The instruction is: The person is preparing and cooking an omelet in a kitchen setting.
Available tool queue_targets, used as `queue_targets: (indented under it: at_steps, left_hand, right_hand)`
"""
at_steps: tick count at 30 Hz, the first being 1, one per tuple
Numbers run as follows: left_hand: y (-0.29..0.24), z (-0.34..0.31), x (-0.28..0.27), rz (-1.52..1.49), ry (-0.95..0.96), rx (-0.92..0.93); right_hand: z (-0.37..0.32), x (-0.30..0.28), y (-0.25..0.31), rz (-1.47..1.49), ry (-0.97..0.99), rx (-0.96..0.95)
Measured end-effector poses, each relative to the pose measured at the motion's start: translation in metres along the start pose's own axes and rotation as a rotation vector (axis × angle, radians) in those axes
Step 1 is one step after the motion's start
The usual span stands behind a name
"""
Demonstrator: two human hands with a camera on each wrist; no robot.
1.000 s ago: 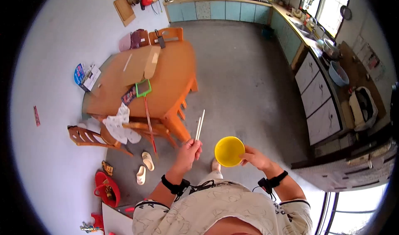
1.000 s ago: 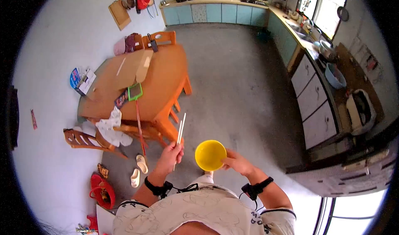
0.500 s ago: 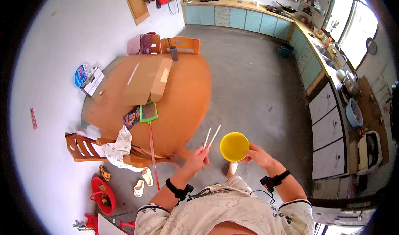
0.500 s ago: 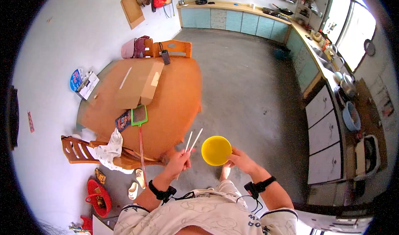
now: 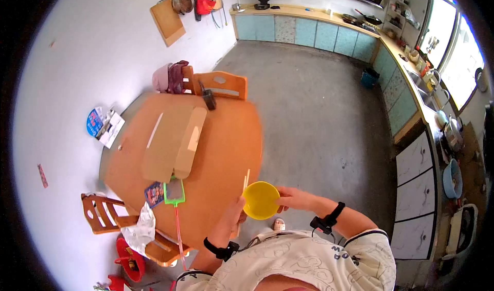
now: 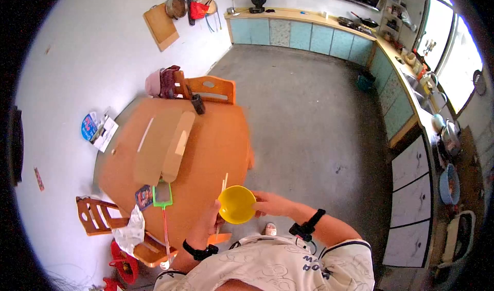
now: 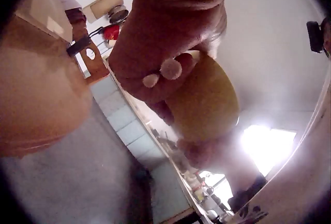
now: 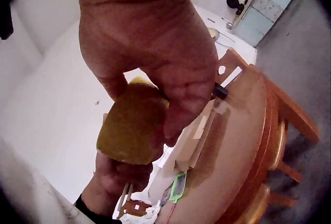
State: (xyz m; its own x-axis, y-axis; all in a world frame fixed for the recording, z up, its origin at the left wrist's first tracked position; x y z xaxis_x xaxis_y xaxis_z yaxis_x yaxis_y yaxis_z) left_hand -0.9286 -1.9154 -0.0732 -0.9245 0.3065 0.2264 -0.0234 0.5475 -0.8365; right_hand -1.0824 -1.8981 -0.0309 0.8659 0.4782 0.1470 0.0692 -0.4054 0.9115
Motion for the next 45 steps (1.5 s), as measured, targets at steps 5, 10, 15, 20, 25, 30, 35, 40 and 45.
queue_targets:
  at_steps: [5, 10, 15, 20, 25, 30, 35, 40, 45]
  left_hand:
    - [-0.002, 0.073, 0.003, -0.365, -0.049, -0.038]
    - [-0.057, 0.144, 0.013, -0.279, -0.009, -0.005]
    - [-0.111, 0.232, 0.029, -0.264, 0.007, 0.053]
    - [-0.188, 0.326, 0.076, -0.203, 0.09, 0.081]
    - [-0.244, 0.406, 0.098, -0.209, 0.1, 0.133]
    - [-0.272, 0.514, 0.104, -0.221, 0.042, 0.115]
    - [-0.31, 0.609, 0.117, -0.236, -0.017, 0.086]
    - [-0.374, 0.677, 0.117, -0.29, -0.168, 0.144]
    - [-0.432, 0.746, 0.114, -0.324, -0.358, 0.179]
  right_hand:
    - [0.025, -0.058, 0.03, -0.098, -0.005, 0.01]
    - [0.017, -0.173, 0.099, -0.187, -0.303, -0.443]
    - [-0.127, -0.229, 0.277, -0.706, -0.813, -1.266]
    - [-0.161, -0.245, 0.361, -0.895, -0.526, -1.443]
    - [-0.129, -0.305, 0.394, -0.758, -0.433, -1.869]
    - [-0.076, -0.407, 0.406, -0.71, -0.575, -1.69]
    - [-0.033, -0.521, 0.429, -0.89, -0.261, -1.713]
    - [0.053, -0.627, 0.518, -0.689, -0.195, -1.666]
    - [0.108, -0.733, 0.531, -0.64, -0.263, -1.861]
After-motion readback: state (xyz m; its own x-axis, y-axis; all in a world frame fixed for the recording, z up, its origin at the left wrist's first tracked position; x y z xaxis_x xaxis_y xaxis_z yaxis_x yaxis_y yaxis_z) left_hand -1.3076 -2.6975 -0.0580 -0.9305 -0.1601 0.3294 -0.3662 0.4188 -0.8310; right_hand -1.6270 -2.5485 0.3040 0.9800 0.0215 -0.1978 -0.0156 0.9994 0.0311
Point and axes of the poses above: each hand's wrist, its own z-axis towards the middle knuckle, its own x-axis out of the palm, y = z × x, the point moved 9 cm from there along z, towards the middle knuckle, and after that the axes turned 6 degrees about z, right-handed, at the moved point
